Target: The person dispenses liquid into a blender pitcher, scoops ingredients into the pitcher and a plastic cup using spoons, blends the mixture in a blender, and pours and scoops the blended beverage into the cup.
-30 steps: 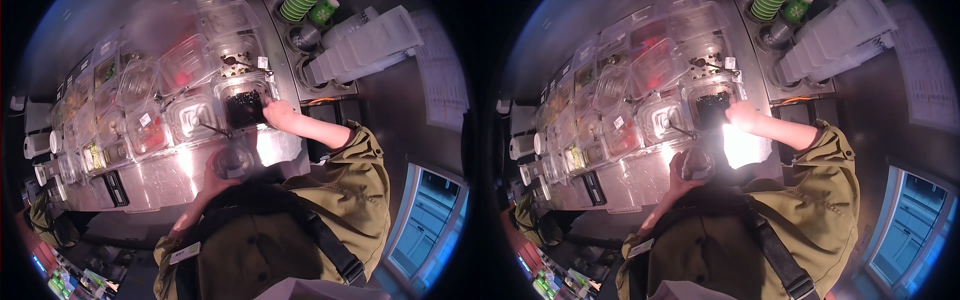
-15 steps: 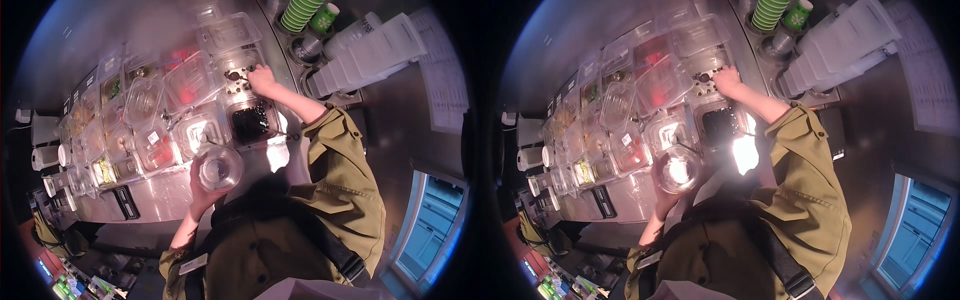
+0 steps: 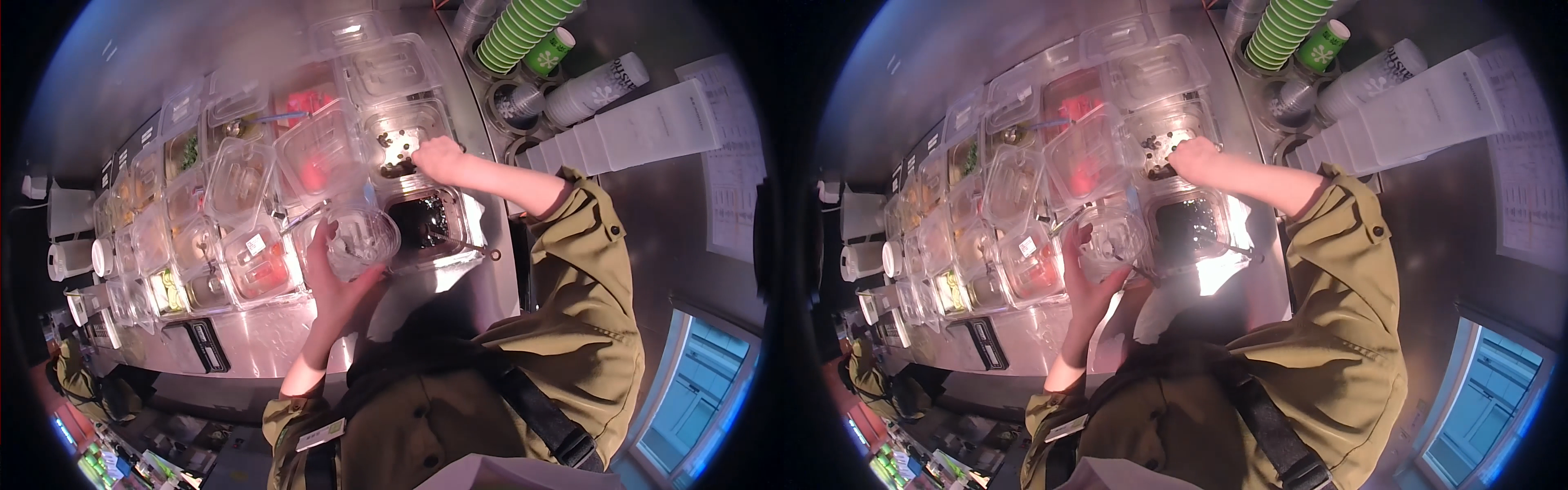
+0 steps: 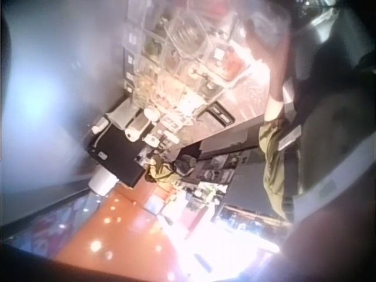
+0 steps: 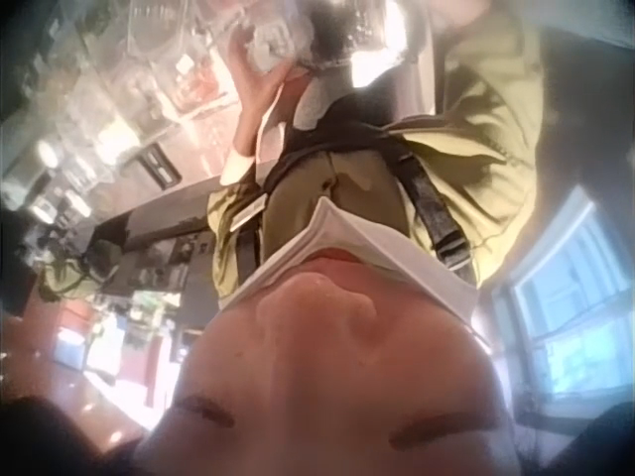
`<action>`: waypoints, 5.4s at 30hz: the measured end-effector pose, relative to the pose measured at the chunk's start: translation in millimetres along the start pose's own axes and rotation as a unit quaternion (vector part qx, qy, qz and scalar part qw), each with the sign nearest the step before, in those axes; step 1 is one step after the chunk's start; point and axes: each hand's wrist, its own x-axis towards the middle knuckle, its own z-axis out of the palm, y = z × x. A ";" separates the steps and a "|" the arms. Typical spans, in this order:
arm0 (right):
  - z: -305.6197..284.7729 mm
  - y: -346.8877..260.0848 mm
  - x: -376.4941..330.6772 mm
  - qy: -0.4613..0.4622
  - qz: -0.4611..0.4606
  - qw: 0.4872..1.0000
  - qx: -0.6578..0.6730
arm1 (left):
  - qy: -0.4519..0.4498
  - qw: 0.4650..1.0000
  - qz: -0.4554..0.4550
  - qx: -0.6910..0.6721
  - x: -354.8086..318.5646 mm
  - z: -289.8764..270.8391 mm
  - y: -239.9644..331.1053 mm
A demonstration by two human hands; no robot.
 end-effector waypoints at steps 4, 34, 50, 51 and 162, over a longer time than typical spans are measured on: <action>16.5 8.0 5.0 0.068 0.017 0.984 0.166 | -0.006 0.998 -0.019 0.058 15.3 7.1 4.5; -2.7 14.5 -39.2 0.137 0.181 0.969 0.101 | -0.018 0.997 -0.021 -0.077 34.2 44.8 15.7; 35.1 30.6 -8.9 0.104 0.033 0.964 0.244 | -0.089 0.993 -0.073 0.017 23.8 12.0 11.3; 32.9 37.1 -11.2 0.081 0.054 0.953 0.288 | -0.091 0.994 -0.060 0.025 28.7 15.3 10.4; 43.9 -125.3 -338.5 0.394 0.022 0.867 0.305 | -0.041 0.985 -0.001 -0.170 23.6 29.1 31.0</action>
